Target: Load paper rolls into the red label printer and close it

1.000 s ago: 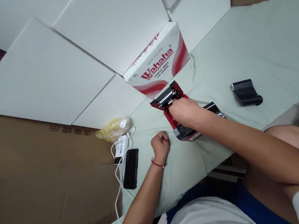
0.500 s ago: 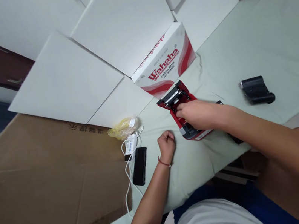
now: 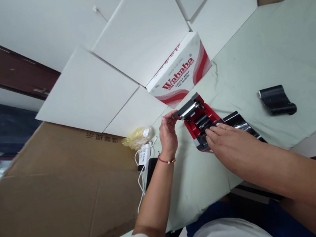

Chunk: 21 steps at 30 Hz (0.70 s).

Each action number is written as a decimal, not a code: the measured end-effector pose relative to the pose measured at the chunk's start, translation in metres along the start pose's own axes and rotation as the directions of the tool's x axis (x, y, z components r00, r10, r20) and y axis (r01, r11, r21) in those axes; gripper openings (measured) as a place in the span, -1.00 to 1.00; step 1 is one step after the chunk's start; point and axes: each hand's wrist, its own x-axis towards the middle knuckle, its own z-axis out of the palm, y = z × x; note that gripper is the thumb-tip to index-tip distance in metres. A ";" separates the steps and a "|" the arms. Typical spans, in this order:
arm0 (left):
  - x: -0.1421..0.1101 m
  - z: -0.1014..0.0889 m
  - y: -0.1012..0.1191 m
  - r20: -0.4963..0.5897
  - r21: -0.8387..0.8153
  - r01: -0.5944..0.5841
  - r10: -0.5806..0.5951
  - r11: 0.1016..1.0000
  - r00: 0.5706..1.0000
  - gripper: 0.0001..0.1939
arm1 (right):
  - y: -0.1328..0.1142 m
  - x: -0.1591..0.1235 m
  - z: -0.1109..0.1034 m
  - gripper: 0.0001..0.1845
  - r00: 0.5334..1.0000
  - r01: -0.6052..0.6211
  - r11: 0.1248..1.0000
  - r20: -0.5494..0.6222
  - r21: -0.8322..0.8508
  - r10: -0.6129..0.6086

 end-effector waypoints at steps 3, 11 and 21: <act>-0.022 -0.003 0.015 0.126 0.234 -0.092 0.064 0.968 0.990 -0.34 | 0.001 0.000 0.003 -0.46 0.999 -0.040 0.999 0.029 0.004 0.040; -0.067 0.007 -0.001 0.270 0.324 -0.253 0.167 0.911 0.948 -0.47 | -0.001 0.005 0.009 -0.52 0.996 -0.072 0.996 0.062 0.061 0.068; -0.063 0.003 -0.004 0.265 0.226 -0.121 0.059 0.967 0.962 -0.73 | 0.011 0.024 -0.030 -0.60 0.948 -0.116 0.969 0.317 0.216 0.043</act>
